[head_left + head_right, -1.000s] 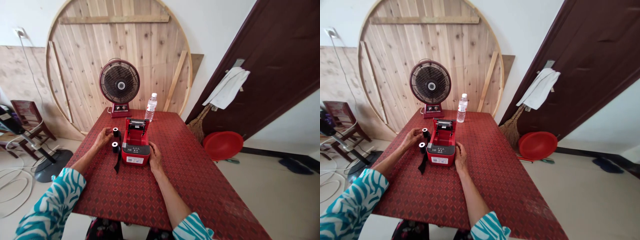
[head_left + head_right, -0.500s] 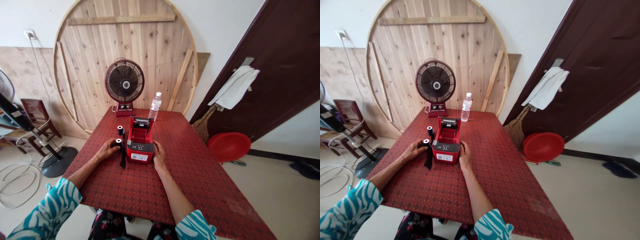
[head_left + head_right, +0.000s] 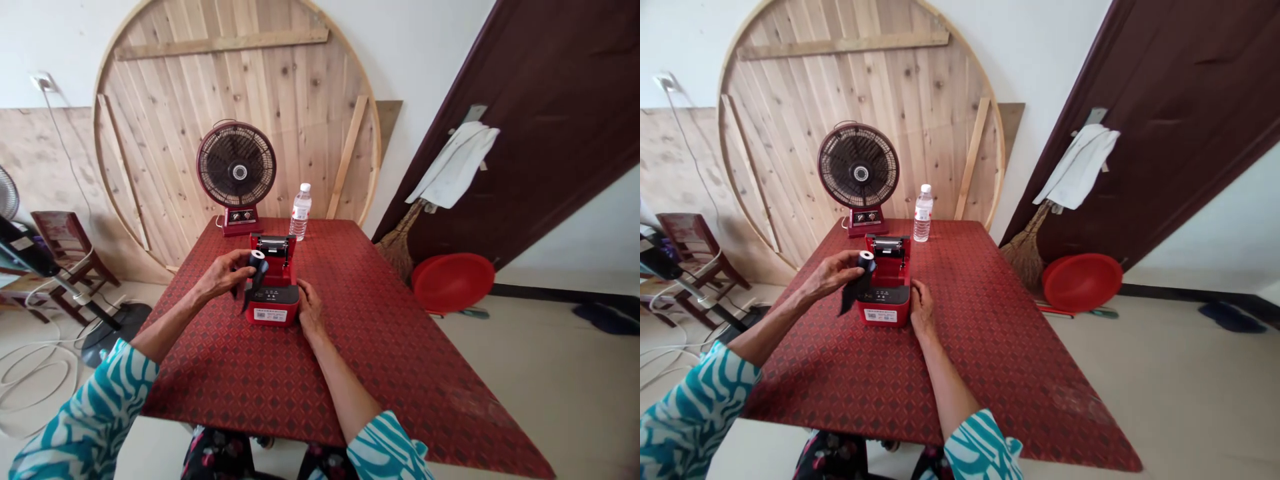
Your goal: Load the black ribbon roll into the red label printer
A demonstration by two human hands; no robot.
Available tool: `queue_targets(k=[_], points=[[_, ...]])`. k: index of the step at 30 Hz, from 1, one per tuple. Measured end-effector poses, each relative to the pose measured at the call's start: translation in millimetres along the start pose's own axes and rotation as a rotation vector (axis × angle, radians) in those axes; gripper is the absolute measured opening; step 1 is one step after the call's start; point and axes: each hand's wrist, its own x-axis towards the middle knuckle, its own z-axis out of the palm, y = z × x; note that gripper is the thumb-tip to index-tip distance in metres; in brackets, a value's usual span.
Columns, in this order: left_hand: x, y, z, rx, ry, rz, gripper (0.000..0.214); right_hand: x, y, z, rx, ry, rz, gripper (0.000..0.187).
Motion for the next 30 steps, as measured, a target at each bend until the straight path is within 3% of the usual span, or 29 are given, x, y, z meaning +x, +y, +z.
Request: queue_targets(k=[5, 10, 22, 27, 30], points=[[28.4, -1.0, 19.2, 0.418, -0.104, 0.102, 0.029, 1.0, 2.6, 0.8, 0.001, 0.017, -0.033, 0.032], [41.1, -9.8, 24.3, 0.677, -0.178, 0.183, 0.029, 0.2, -1.2, 0.3, 0.003, 0.015, -0.006, 0.032], [51.2, -11.7, 27.8, 0.885, -0.321, 0.102, 0.034, -0.2, -4.8, -0.9, -0.012, 0.010, -0.004, 0.031], [61.7, -8.1, 32.7, 0.997, -0.480, 0.034, 0.029, 0.6, 0.3, -1.1, -0.015, 0.012, 0.006, 0.031], [68.6, -10.1, 40.3, 1.066, -0.475, 0.009, 0.025, 1.3, 5.7, -0.8, -0.007, 0.014, 0.007, 0.031]])
